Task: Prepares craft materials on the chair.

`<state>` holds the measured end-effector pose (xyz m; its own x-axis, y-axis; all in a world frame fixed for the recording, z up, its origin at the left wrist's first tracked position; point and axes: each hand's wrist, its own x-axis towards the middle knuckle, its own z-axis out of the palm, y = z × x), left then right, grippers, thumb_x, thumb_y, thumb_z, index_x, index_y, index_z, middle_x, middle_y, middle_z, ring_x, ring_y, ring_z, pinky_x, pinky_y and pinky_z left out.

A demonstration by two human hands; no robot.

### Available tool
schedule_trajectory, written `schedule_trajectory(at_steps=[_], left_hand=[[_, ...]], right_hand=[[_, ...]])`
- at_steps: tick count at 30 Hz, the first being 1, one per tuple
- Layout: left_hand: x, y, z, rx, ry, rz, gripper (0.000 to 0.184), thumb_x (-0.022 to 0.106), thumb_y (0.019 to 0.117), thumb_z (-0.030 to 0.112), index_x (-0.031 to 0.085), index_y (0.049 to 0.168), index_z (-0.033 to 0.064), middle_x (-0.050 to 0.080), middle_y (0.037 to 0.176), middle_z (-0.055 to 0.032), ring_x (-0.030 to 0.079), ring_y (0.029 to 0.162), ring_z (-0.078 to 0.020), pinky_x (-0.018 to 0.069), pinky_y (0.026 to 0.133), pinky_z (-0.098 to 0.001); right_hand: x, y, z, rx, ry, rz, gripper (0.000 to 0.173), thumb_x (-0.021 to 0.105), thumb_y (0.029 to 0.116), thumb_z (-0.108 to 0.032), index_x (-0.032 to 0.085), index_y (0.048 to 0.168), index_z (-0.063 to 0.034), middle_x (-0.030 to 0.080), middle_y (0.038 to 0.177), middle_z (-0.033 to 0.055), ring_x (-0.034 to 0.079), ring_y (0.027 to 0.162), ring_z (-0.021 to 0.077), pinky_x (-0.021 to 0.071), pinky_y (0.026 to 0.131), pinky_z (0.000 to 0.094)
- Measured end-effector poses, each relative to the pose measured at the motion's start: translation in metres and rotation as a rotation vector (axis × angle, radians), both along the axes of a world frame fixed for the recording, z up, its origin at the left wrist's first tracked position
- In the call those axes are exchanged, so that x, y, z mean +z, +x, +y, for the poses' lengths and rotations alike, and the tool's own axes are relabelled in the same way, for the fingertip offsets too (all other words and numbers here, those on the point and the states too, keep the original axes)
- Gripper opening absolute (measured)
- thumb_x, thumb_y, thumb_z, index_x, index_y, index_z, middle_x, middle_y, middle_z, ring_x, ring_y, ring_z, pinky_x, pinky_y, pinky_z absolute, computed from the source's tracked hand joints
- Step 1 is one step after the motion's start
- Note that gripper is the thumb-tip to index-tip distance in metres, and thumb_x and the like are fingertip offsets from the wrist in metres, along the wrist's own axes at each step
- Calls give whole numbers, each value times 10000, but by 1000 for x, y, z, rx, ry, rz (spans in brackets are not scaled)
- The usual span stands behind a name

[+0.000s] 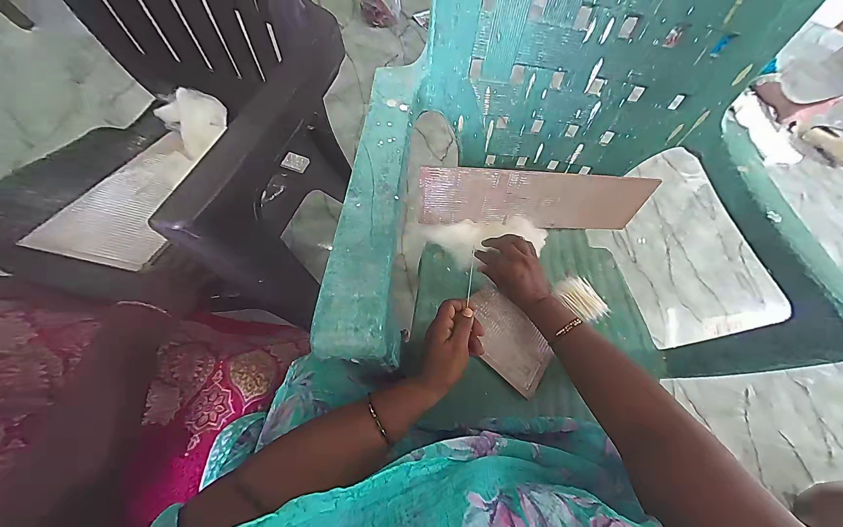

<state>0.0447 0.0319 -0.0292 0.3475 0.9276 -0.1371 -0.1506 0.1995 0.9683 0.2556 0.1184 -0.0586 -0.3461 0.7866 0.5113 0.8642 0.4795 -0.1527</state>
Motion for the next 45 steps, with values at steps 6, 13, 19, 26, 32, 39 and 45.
schedule_trajectory(at_steps=[6, 13, 19, 26, 32, 39, 45], left_hand=[[-2, 0, 3, -4, 12, -8, 224, 371, 1102, 118, 517, 1199, -20, 654, 818, -17, 630, 618, -84, 567, 611, -242], [1, 0, 2, -11, 4, -40, 210, 378, 1102, 119, 518, 1183, -15, 645, 803, -10, 618, 605, -76, 564, 607, -234], [1, 0, 2, -7, 21, -62, 212, 379, 1105, 122, 525, 1177, -15, 655, 813, -21, 623, 615, -81, 563, 612, -237], [-2, 1, 6, 54, 36, -39, 195, 387, 1096, 111, 538, 1150, 0, 619, 779, 15, 536, 589, -29, 472, 577, -183], [-2, 0, 7, 41, 3, -1, 218, 389, 1101, 129, 534, 1190, -7, 626, 802, 5, 542, 604, -36, 472, 585, -191], [-1, 0, 9, 53, 25, -51, 202, 377, 1103, 121, 527, 1162, -2, 621, 785, 8, 538, 593, -36, 469, 577, -186], [1, -1, 15, 90, 34, 26, 191, 498, 1060, 133, 537, 1179, -11, 616, 901, -35, 554, 631, -41, 493, 602, -200]], right_hand=[[-8, -7, 14, 28, -1, -30, 189, 660, 956, -113, 816, 1034, -186, 738, 1161, 102, 666, 1120, 343, 514, 930, 529], [-1, -3, 4, 100, -107, 18, 109, 693, 919, -90, 794, 950, -115, 737, 1048, 114, 662, 1116, 360, 518, 929, 561], [21, 5, -28, 184, -171, 193, 131, 673, 931, -163, 790, 933, -103, 723, 1042, 82, 631, 1130, 317, 490, 969, 526], [51, -17, -45, -149, -574, 740, 186, 600, 1021, -101, 650, 1156, 17, 696, 1102, 120, 661, 933, 144, 552, 849, 343], [52, -37, -16, -431, -801, 1075, 293, 469, 1101, -207, 555, 1306, -17, 647, 1093, 133, 673, 883, 184, 565, 782, 365], [52, -50, -27, -435, -852, 996, 326, 657, 1012, -205, 565, 1292, -63, 683, 1038, 78, 647, 818, 141, 542, 722, 333], [70, -44, -42, -385, -807, 1078, 96, 635, 1005, -95, 628, 1085, -43, 666, 892, 12, 591, 715, 60, 500, 654, 243]])
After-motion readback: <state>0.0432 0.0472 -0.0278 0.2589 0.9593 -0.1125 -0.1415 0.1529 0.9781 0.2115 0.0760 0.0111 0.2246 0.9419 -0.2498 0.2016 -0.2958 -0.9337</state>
